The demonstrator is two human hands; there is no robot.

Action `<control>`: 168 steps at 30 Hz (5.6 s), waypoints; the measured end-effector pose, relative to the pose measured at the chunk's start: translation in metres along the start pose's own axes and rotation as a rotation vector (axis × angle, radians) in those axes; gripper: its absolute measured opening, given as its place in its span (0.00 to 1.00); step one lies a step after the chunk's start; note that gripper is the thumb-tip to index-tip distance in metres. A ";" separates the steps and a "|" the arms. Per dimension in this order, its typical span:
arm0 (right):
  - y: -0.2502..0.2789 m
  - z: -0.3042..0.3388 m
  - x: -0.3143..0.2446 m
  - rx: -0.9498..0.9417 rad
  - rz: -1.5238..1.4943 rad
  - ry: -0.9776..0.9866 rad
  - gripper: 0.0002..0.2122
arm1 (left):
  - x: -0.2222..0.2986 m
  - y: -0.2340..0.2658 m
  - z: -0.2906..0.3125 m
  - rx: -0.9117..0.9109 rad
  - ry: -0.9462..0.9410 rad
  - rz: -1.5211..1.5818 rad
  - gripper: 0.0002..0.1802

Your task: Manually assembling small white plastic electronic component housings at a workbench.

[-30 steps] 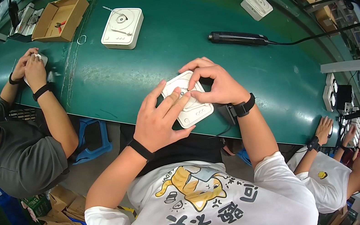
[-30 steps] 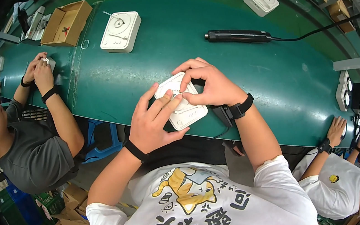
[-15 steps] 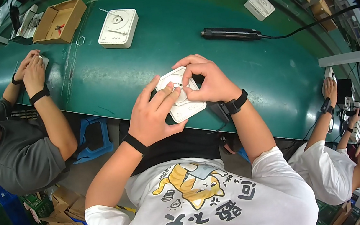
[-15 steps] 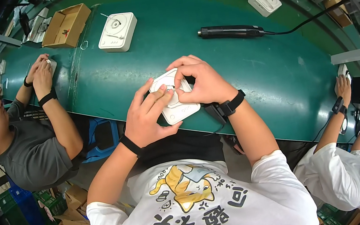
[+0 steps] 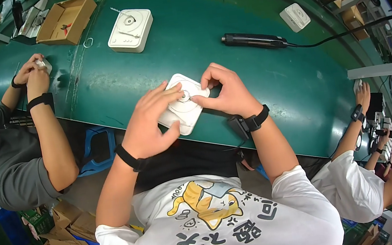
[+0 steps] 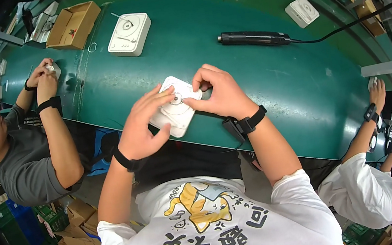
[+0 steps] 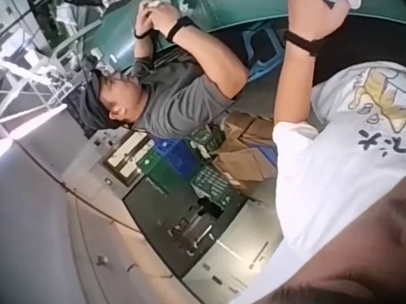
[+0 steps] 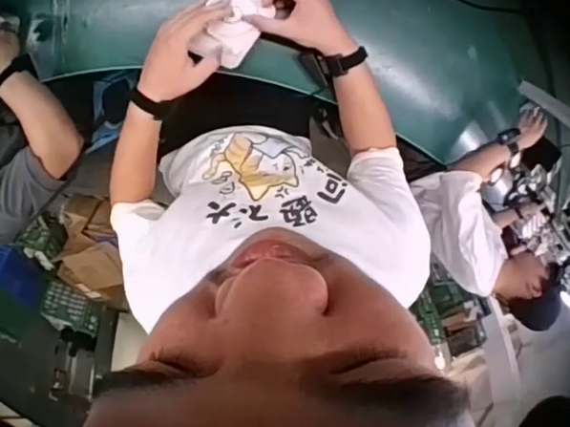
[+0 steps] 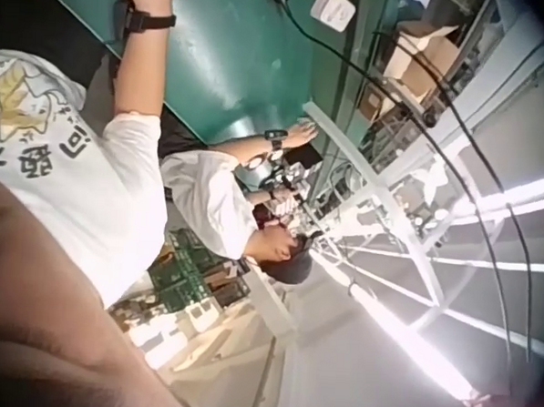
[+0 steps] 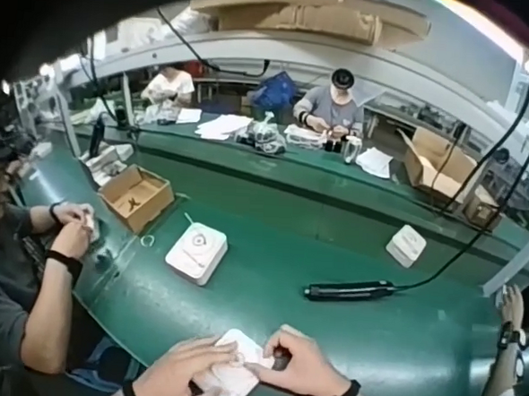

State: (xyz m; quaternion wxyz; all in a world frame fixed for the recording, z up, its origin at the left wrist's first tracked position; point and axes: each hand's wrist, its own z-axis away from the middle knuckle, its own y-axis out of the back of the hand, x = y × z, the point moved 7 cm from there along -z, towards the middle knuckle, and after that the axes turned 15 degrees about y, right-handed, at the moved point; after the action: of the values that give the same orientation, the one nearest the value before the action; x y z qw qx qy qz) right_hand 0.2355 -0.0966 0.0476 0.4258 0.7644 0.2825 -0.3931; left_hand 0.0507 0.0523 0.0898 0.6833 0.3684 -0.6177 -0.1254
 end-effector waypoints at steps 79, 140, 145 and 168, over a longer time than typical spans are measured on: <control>0.000 -0.152 0.012 -0.056 0.587 0.163 0.19 | -0.063 0.027 -0.194 -0.032 0.084 0.035 0.18; 0.023 -0.126 0.022 0.091 0.214 -0.003 0.08 | -0.096 -0.003 -0.205 0.065 0.116 0.671 0.19; 0.011 -0.128 0.023 0.063 0.193 0.012 0.08 | -0.107 -0.003 -0.201 0.119 0.069 0.610 0.17; 0.010 -0.138 0.003 0.094 0.220 0.175 0.08 | -0.108 0.006 -0.190 0.138 0.150 0.535 0.14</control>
State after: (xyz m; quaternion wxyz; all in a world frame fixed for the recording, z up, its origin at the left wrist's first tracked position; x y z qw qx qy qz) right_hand 0.2949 0.0196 0.0945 0.4041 0.8411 0.2143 -0.2888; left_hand 0.2046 0.1899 0.0194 0.7092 0.2462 -0.6479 0.1290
